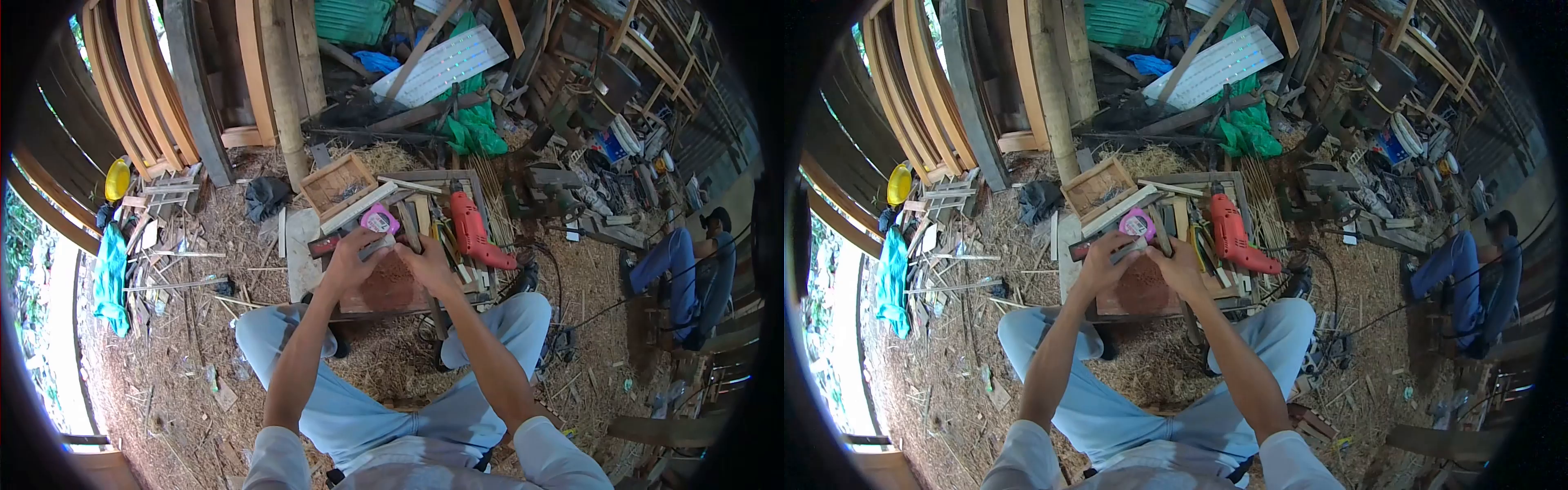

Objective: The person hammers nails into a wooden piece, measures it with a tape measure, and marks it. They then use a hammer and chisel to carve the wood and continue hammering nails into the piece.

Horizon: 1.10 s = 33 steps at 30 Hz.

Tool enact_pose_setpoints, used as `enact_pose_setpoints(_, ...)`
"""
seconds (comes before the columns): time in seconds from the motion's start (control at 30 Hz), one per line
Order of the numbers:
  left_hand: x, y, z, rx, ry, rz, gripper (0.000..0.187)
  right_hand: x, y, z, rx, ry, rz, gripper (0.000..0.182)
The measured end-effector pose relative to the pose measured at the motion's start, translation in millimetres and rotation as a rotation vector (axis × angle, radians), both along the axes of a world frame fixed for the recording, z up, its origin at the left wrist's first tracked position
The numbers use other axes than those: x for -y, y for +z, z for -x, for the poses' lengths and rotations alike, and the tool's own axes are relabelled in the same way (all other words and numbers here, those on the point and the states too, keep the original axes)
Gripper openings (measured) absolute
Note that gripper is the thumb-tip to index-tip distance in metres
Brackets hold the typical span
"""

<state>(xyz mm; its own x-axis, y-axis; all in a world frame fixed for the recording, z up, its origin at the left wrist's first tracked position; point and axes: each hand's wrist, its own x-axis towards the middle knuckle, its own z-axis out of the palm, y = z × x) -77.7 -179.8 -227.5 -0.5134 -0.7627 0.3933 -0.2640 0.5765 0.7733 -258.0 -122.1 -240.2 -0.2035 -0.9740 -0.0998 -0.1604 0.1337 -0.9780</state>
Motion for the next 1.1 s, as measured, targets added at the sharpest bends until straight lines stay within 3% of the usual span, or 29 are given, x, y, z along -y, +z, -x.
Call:
enact_pose_setpoints(0.27,-5.4,-2.7,-1.0,0.107,0.005,0.07,0.034,-6.8,-3.5,4.5,-0.009,-0.017,-0.061,0.03)
enact_pose_setpoints(0.53,-6.0,-31.3,2.5,0.253,0.045,0.278,0.039,-3.2,-16.5,4.8,-0.357,-0.017,-0.047,0.026)
enact_pose_setpoints(0.87,-5.8,-36.1,5.2,0.225,0.071,0.313,0.039,-5.6,-10.9,-0.4,-0.436,-0.052,-0.041,0.027)
enact_pose_setpoints(1.1,-9.4,-34.6,5.5,0.239,0.08,0.321,0.042,-3.9,-16.3,1.3,-0.33,-0.064,-0.053,0.027)
